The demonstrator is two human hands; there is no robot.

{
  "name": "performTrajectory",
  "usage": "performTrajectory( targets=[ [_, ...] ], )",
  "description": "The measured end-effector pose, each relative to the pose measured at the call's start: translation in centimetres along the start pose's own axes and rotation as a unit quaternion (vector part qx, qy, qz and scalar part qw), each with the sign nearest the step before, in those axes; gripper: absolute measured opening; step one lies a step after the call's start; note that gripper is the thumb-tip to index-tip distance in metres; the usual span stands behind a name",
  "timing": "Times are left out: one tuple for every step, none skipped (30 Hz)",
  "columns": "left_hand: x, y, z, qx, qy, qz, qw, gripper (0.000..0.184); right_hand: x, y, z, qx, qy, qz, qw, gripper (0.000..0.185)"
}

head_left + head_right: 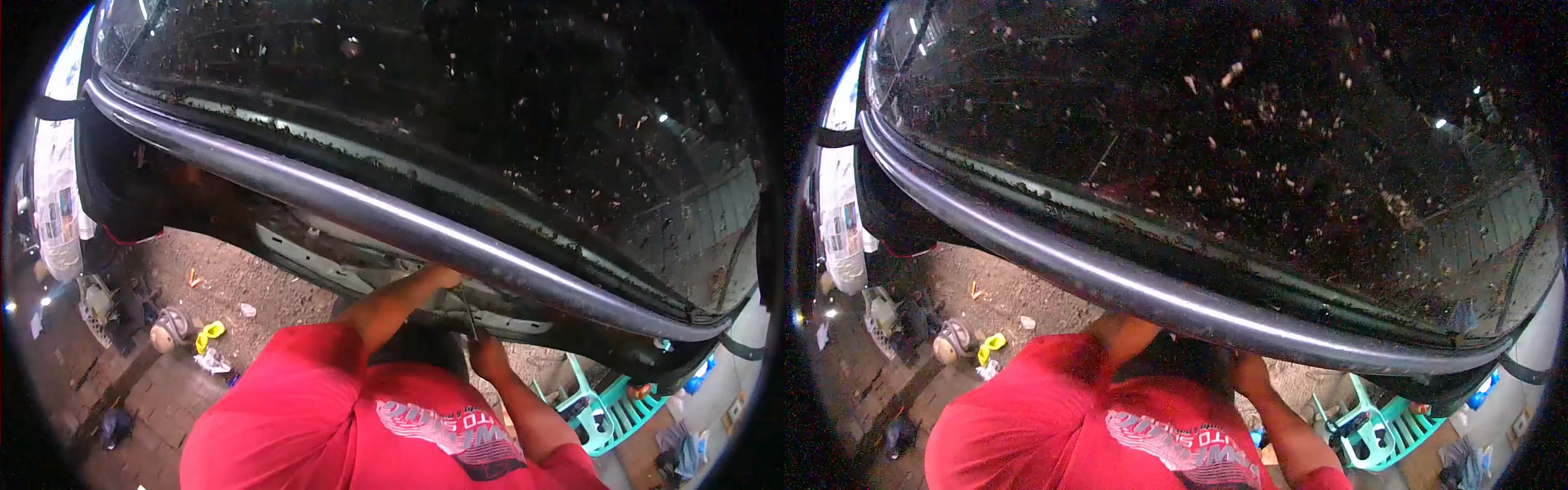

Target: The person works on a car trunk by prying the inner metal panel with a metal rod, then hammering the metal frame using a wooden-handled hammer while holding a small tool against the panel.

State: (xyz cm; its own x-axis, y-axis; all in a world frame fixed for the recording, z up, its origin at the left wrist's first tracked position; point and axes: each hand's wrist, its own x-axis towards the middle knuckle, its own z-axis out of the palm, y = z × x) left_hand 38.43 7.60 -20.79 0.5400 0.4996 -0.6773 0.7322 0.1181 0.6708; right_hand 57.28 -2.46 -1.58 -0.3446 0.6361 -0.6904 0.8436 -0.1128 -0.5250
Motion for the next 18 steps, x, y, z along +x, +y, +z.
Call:
performTrajectory(
  targets=[
    [-0.7, 0.6, -1.3, 0.005, -0.003, 0.004, 1.0, 0.052, -0.6, 1.7, -0.8, -0.148, -0.034, -0.088, 0.984, 0.021],
    [-1.7, 1.2, -2.6, 0.009, -0.007, 0.008, 1.0, 0.052, -1.3, 2.5, -1.8, -0.148, -0.076, -0.061, 0.984, 0.022],
    [-3.1, 1.9, -4.1, 0.015, -0.016, 0.012, 1.0, 0.051, -2.0, 3.0, -3.0, -0.149, -0.117, -0.033, 0.981, 0.023],
    [-4.6, 2.5, -5.7, 0.02, -0.024, 0.02, 0.999, 0.051, -2.3, -0.7, -6.1, -0.114, -0.124, 0.035, 0.985, 0.027],
    [-6.2, 3.2, -7.6, 0.022, -0.028, 0.031, 0.999, 0.05, -2.4, -4.0, -8.4, -0.079, -0.127, 0.105, 0.983, 0.031],
    [-8.0, 3.4, -9.3, -0.005, -0.026, 0.056, 0.998, 0.054, -2.6, -4.5, -9.0, -0.083, -0.121, 0.102, 0.984, 0.031],
    [-7.1, 3.4, -9.8, -0.034, -0.031, 0.077, 0.996, 0.058, -2.1, -2.6, -10.1, -0.059, -0.128, 0.092, 0.986, 0.036],
    [-6.5, 1.4, -9.4, -0.034, -0.027, 0.075, 0.996, 0.058, -1.8, -2.3, -10.3, -0.038, -0.136, 0.077, 0.987, 0.042],
    [-5.3, -1.7, -8.1, -0.022, -0.016, 0.087, 0.996, 0.062, -1.3, -2.2, -10.1, -0.039, -0.138, 0.072, 0.987, 0.042],
    [-6.5, -3.7, -9.6, 0.021, -0.005, 0.078, 0.997, 0.064, -0.7, -2.8, -9.5, -0.06, -0.116, 0.016, 0.991, 0.045],
    [-8.1, -5.3, -11.5, 0.064, 0.006, 0.067, 0.996, 0.066, 0.0, -3.8, -9.2, -0.078, -0.095, -0.038, 0.992, 0.047],
    [-10.7, -7.7, -13.6, 0.134, 0.009, 0.037, 0.99, 0.065, 1.0, -5.2, -8.6, -0.047, -0.136, 0.032, 0.989, 0.046],
    [-12.3, -13.2, -12.2, 0.082, 0.13, 0.003, 0.988, 0.058, 2.2, -6.8, -8.6, -0.049, -0.136, 0.029, 0.989, 0.046],
    [-15.0, -14.4, -15.6, 0.187, 0.058, -0.044, 0.98, 0.05, 3.5, -8.8, -8.4, -0.043, -0.153, 0.029, 0.987, 0.045],
    [-17.8, -15.9, -17.5, 0.17, 0.029, -0.069, 0.983, 0.048, 4.5, -10.3, -8.2, -0.037, -0.173, 0.03, 0.984, 0.045],
    [-20.4, -17.7, -19.1, 0.154, 0.0, -0.095, 0.984, 0.047, 5.7, -11.2, -7.5, -0.021, -0.155, -0.035, 0.987, 0.045],
    [-23.0, -18.5, -20.3, 0.171, 0.014, -0.123, 0.978, 0.046, 7.0, -12.0, -6.5, -0.023, -0.159, -0.037, 0.986, 0.045],
    [-23.9, -20.6, -20.0, 0.169, 0.016, -0.127, 0.977, 0.046, 8.5, -12.8, -5.4, 0.012, -0.147, -0.076, 0.986, 0.043]
  ],
)
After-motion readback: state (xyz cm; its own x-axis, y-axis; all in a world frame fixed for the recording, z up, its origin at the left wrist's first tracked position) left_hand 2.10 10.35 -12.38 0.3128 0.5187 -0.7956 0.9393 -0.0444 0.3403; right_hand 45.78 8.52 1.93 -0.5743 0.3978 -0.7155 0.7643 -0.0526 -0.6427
